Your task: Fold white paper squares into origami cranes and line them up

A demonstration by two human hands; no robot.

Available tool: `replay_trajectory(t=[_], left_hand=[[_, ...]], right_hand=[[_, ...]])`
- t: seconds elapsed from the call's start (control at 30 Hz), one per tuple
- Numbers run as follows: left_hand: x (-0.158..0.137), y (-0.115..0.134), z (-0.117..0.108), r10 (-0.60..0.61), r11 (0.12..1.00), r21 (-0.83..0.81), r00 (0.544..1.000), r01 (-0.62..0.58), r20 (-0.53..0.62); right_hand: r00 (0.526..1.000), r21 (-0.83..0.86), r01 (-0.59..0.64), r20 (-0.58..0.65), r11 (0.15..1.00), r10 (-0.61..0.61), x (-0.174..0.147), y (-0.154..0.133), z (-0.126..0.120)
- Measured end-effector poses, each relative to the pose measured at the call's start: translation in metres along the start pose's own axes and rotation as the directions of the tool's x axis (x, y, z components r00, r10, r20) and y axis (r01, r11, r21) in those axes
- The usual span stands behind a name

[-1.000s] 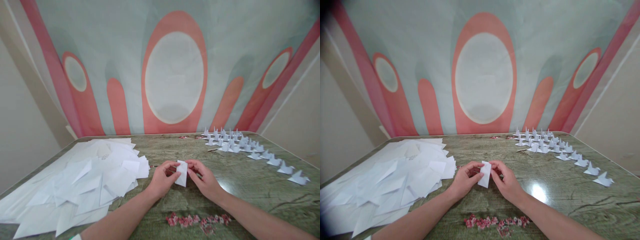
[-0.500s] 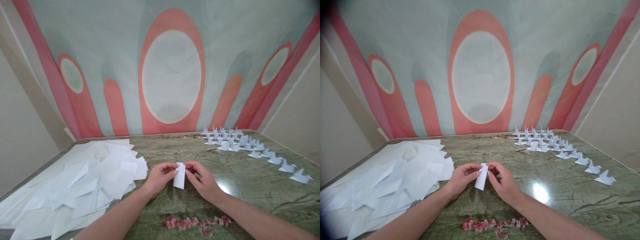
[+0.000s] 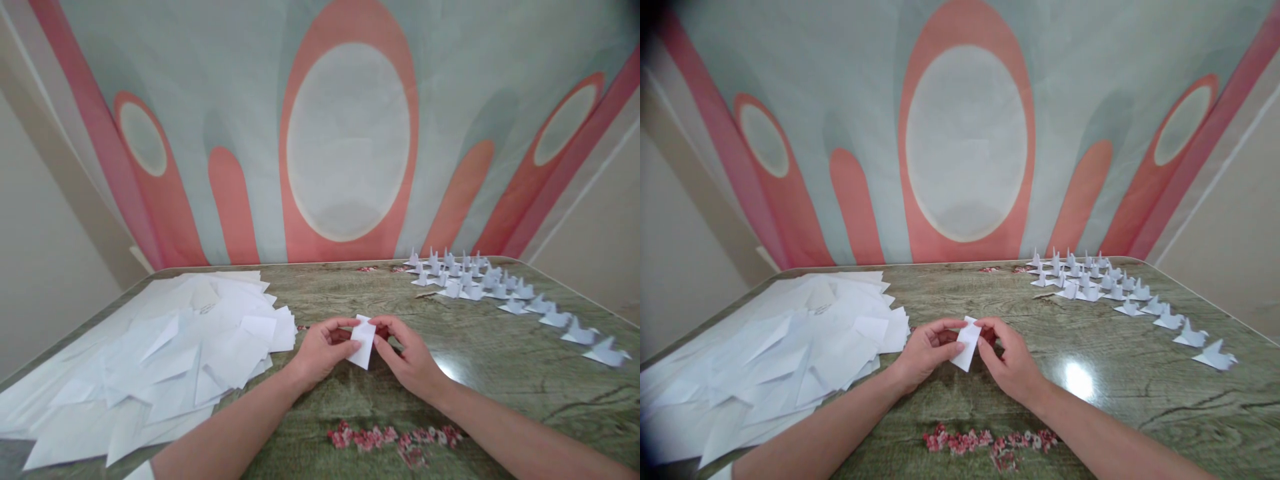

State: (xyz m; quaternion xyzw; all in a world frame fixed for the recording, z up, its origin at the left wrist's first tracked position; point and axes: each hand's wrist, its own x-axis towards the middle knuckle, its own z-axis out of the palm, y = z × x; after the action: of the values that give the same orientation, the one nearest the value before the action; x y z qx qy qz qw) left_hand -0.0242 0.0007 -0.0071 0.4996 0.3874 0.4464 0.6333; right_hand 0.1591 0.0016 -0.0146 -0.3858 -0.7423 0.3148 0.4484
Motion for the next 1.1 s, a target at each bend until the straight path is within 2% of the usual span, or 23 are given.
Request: replay_trajectory(t=[1.1], left_hand=[[-0.0008,0.0023,0.0018,0.030,0.999,0.035,0.999,-0.029,-0.026]], right_hand=[[1.000,0.003,0.028,0.012,1.000,-0.028,-0.0009,-0.0008,0.0000]])
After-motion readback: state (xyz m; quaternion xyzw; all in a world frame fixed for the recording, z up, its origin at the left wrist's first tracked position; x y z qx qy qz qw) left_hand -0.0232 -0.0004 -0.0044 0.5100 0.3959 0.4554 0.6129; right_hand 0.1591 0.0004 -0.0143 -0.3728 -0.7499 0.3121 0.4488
